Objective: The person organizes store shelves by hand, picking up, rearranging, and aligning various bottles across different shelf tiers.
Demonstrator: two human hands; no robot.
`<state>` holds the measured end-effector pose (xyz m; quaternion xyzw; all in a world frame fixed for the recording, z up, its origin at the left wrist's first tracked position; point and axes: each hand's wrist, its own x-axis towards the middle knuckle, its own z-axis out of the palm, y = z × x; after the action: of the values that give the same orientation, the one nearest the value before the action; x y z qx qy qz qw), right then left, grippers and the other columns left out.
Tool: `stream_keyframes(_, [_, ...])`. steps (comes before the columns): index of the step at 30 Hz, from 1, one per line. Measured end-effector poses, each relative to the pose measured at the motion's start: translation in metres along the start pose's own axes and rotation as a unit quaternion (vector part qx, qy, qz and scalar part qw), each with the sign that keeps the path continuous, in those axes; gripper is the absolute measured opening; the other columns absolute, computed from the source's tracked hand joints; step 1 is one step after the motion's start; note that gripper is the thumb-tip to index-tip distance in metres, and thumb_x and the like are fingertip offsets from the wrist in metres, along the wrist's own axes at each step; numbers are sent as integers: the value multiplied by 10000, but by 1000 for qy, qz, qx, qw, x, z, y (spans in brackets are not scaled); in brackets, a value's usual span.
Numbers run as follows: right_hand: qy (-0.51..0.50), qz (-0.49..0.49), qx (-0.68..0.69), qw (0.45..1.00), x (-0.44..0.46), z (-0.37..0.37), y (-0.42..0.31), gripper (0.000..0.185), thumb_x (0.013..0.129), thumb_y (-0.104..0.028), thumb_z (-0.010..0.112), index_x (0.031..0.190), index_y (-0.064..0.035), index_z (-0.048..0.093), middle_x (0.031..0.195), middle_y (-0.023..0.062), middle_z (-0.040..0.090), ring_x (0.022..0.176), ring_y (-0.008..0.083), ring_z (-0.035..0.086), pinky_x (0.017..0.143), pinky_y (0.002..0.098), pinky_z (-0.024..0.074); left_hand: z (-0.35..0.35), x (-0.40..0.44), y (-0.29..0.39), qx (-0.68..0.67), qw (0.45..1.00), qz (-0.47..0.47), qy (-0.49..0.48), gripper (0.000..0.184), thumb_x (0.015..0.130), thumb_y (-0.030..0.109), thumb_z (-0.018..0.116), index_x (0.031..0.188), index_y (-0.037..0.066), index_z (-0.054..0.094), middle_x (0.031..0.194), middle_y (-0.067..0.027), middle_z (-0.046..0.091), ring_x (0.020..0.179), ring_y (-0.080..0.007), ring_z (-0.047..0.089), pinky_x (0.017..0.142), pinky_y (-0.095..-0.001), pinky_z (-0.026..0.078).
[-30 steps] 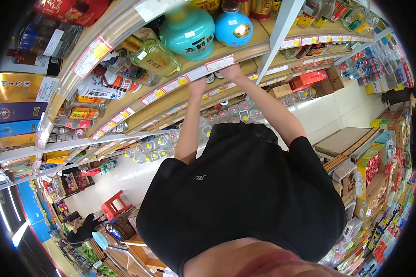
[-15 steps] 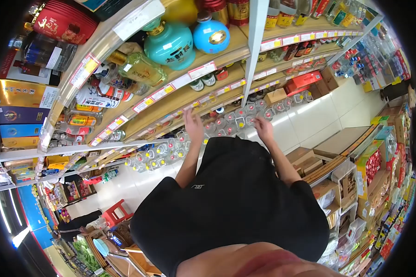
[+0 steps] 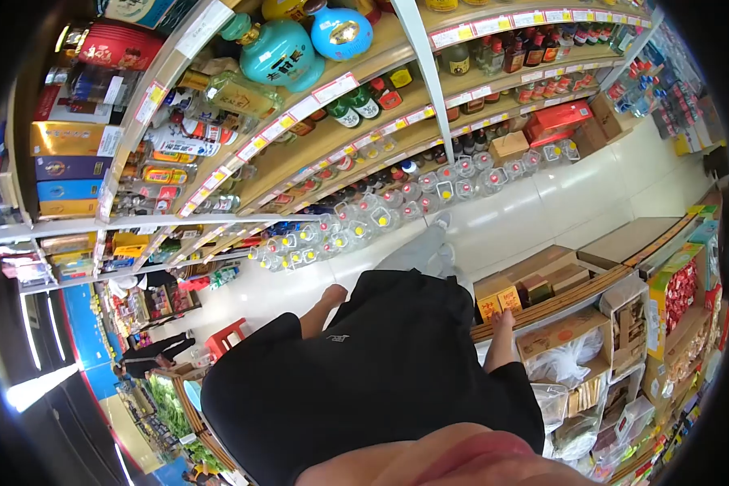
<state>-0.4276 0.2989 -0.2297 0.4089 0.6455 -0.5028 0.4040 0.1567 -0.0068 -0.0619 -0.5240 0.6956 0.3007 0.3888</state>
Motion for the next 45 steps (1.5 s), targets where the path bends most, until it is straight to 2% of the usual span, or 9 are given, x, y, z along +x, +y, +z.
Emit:
stream_keyframes(2, [3, -33, -56, 998, 12, 1, 7, 243, 946, -255, 633, 1043, -44, 557, 700, 70, 534, 460, 212, 453, 440, 343, 404, -18, -21, 16, 100, 993, 64, 0, 324, 925, 296, 544, 958, 53, 756, 1088, -196, 729, 1058, -414, 671, 930, -496, 535])
stream_keyframes(4, [53, -107, -122, 985, -12, 13, 10, 315, 936, -313, 663, 1088, -57, 562, 762, 65, 548, 508, 217, 485, 458, 339, 407, -34, -30, 31, 3, 996, 74, 56, 319, 921, 295, 547, 984, 66, 761, 1097, -188, 731, 1066, -408, 671, 936, -490, 535])
stream_keyframes(8, [-48, -9, -45, 998, -25, 2, -22, 571, 912, -411, 698, 1335, -69, 523, 1183, 158, 633, 896, 330, 647, 627, 461, 526, -79, -45, 79, -193, 964, 62, 173, 337, 924, 303, 549, 1048, 72, 761, 1118, -190, 731, 1078, -401, 670, 954, -477, 533])
stream_keyframes(12, [-128, 80, -3, 989, -1, -7, -48, 625, 939, -527, 572, 1440, -159, 513, 1464, 134, 533, 1277, 412, 516, 974, 627, 444, -119, -36, 109, -141, 970, 92, 177, 393, 998, 348, 537, 1176, 48, 717, 1185, -179, 717, 1132, -373, 657, 1003, -458, 505])
stream_keyframes(15, [-142, 85, -74, 983, -14, 5, -66, 596, 962, -557, 446, 1434, -202, 521, 1467, 74, 555, 1327, 347, 483, 1004, 625, 383, -156, -41, 132, -146, 967, 91, 188, 392, 1008, 345, 526, 1179, 45, 712, 1179, -184, 717, 1107, -385, 663, 993, -465, 505])
stream_keyframes(21, [-70, 45, 26, 996, -18, 31, -53, 546, 957, -464, 489, 1299, -63, 631, 1336, 162, 646, 1222, 378, 583, 976, 561, 469, -162, -62, 134, -191, 935, 115, 278, 341, 983, 321, 543, 1134, 59, 703, 1105, -202, 716, 1049, -408, 663, 901, -487, 529])
stream_keyframes(29, [59, -31, -229, 971, 0, 64, -17, 438, 963, -356, 626, 1299, -76, 609, 1142, 169, 659, 933, 333, 680, 712, 425, 544, -66, -86, 43, -171, 967, -11, 189, 343, 949, 311, 486, 977, 41, 696, 1030, -228, 702, 998, -440, 647, 867, -523, 512])
stream_keyframes(35, [-89, -11, -289, 953, -30, 101, 3, 370, 954, -315, 637, 1228, -72, 582, 1000, 150, 680, 724, 292, 690, 562, 369, 532, 24, -104, -25, -239, 949, -80, 190, 353, 928, 319, 480, 919, 45, 702, 1060, -225, 701, 999, -442, 647, 887, -523, 512])
stream_keyframes(45, [-195, -130, -417, 878, -136, 223, 62, 446, 999, -276, 555, 1348, -18, 455, 1068, 201, 685, 768, 338, 718, 575, 405, 575, 129, -89, -64, -459, 845, -106, 252, 364, 929, 323, 485, 887, 21, 683, 980, -251, 698, 952, -429, 665, 823, -513, 513])
